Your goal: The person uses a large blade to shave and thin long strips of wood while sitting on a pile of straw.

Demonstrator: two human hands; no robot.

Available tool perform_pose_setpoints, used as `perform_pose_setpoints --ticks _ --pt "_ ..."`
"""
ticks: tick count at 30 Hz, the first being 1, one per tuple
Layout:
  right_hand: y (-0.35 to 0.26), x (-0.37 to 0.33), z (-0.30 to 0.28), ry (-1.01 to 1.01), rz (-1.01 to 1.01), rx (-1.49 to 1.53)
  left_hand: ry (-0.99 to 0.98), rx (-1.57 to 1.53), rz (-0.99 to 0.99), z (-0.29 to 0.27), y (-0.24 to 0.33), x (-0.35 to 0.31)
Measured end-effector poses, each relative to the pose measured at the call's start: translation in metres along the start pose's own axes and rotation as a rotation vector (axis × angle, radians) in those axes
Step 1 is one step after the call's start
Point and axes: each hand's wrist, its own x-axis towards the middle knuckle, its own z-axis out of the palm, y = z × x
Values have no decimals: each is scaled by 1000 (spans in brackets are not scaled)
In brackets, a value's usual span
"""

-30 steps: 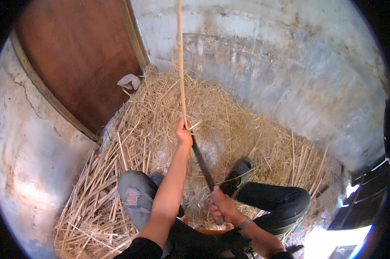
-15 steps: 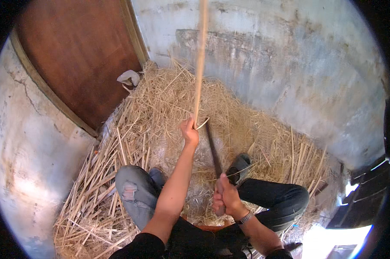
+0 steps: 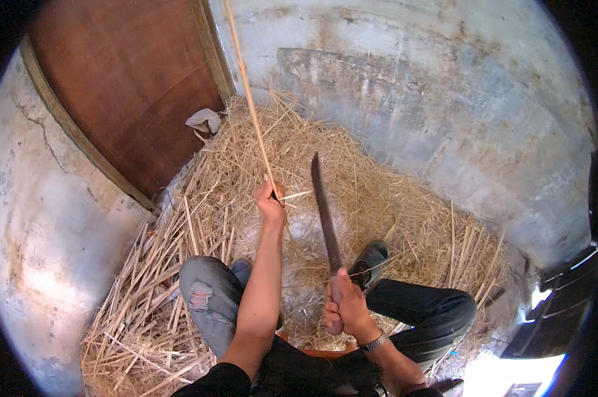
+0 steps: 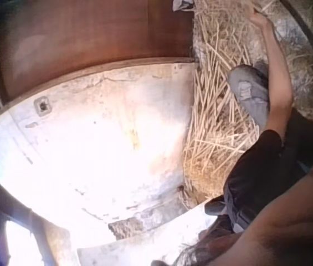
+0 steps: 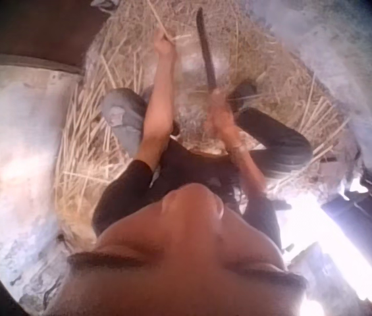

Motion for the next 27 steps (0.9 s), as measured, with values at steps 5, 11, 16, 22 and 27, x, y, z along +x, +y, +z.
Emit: perform_pose_setpoints --ticks 5,11,16,22,27 --pt "35 15 0 -28 179 41 7 -104 100 -9 -16 0" --pt "24 35 -4 -112 279 -66 14 -254 70 -30 -22 13" --pt "-20 33 12 -9 -463 -37 32 -236 77 -20 -14 12" --pt "53 39 -5 -30 0 -268 119 -183 44 -28 -16 18" --pt "-13 20 28 17 -89 -120 137 -159 94 -15 -11 14"
